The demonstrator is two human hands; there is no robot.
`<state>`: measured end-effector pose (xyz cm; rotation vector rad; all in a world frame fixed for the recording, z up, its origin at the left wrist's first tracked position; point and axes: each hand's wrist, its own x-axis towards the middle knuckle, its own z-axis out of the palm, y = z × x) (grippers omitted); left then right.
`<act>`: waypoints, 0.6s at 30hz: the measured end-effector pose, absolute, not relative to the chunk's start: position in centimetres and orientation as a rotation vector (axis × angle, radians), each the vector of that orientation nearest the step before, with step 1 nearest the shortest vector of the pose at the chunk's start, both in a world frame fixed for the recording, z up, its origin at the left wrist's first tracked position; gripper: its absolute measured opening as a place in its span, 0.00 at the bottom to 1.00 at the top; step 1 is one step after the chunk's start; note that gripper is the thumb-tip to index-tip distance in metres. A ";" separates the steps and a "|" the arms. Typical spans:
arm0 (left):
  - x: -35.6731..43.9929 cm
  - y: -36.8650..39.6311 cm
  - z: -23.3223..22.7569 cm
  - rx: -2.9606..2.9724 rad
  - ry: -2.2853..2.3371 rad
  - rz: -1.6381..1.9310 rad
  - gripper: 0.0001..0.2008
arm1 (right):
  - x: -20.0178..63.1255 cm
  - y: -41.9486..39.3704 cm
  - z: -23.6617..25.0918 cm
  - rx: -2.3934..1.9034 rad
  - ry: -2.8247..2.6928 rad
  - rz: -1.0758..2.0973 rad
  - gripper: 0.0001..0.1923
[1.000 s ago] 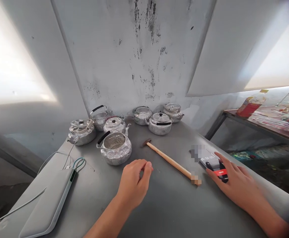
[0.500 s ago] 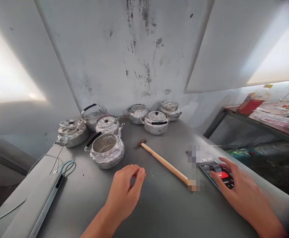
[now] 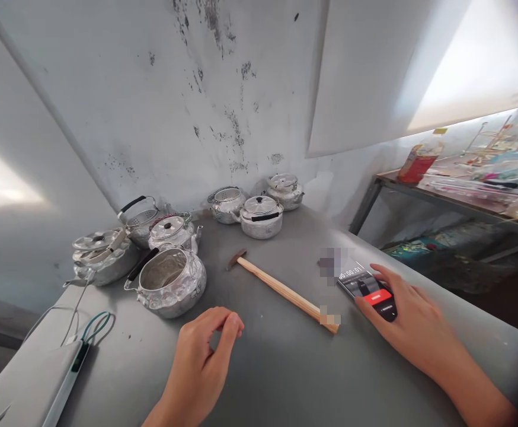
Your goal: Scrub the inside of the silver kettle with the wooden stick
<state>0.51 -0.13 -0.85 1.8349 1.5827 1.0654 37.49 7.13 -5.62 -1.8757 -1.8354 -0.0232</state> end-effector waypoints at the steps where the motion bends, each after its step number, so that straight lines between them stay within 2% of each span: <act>1: 0.5 -0.2 -0.8 1.845 1.580 1.073 0.22 | 37.4 7.1 -5.6 -1.883 -1.853 -0.041 0.38; 18: 0.8 -0.6 -0.2 1.875 1.557 1.057 0.22 | 37.1 7.1 -5.4 -1.906 -2.020 -0.259 0.31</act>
